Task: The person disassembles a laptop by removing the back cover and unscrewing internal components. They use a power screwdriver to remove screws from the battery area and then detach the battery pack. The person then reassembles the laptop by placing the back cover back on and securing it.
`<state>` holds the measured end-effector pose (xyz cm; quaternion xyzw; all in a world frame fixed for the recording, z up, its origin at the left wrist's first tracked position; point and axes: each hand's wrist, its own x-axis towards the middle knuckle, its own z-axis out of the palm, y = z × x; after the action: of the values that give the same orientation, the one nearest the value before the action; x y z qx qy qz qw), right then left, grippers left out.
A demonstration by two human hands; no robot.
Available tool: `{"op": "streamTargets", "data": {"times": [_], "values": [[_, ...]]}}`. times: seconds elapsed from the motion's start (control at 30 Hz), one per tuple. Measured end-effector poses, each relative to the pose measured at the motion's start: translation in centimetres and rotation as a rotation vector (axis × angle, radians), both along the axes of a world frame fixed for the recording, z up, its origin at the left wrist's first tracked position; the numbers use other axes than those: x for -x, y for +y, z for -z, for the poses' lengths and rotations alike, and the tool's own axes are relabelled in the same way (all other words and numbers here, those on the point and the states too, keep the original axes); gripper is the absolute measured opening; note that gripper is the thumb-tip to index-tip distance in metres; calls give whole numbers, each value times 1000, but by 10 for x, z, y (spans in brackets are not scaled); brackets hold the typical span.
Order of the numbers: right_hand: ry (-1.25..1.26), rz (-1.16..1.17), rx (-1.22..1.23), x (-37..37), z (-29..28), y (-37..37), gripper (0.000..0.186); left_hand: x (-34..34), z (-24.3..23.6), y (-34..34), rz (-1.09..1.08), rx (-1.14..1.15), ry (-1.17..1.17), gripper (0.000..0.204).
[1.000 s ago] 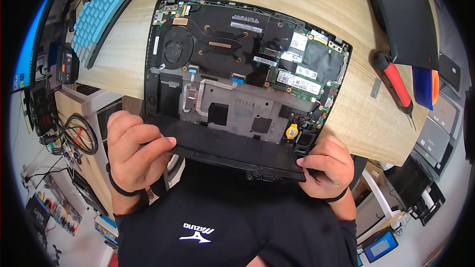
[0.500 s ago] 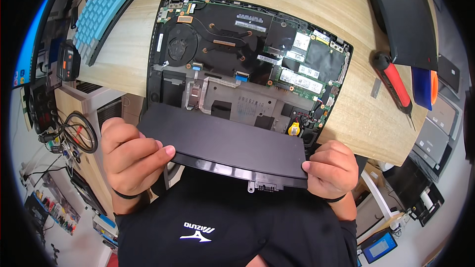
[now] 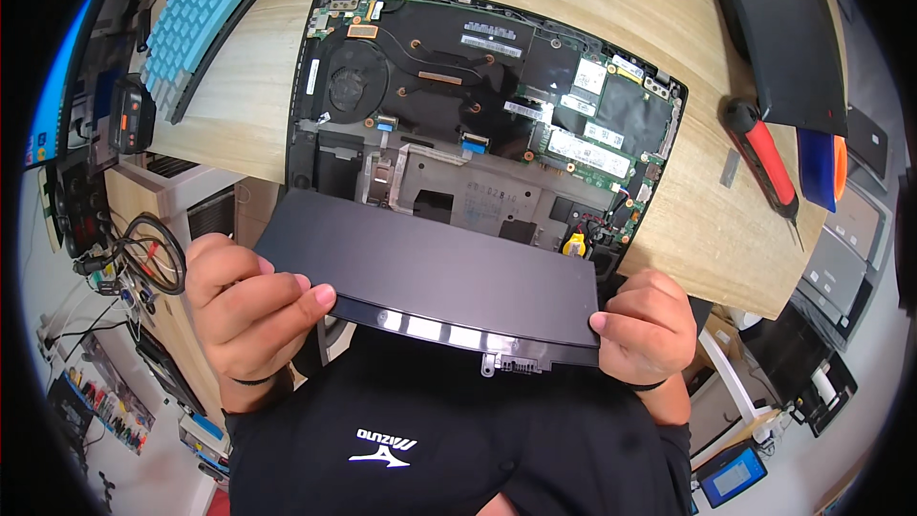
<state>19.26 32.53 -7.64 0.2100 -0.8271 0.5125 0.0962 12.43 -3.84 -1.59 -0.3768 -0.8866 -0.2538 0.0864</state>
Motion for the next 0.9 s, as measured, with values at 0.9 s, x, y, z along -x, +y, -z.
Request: {"op": "streamTargets", "data": {"times": [0.9], "values": [[-304, 96, 215, -2, 1, -3, 47, 57, -7, 20, 33, -25, -294, 30]]}}
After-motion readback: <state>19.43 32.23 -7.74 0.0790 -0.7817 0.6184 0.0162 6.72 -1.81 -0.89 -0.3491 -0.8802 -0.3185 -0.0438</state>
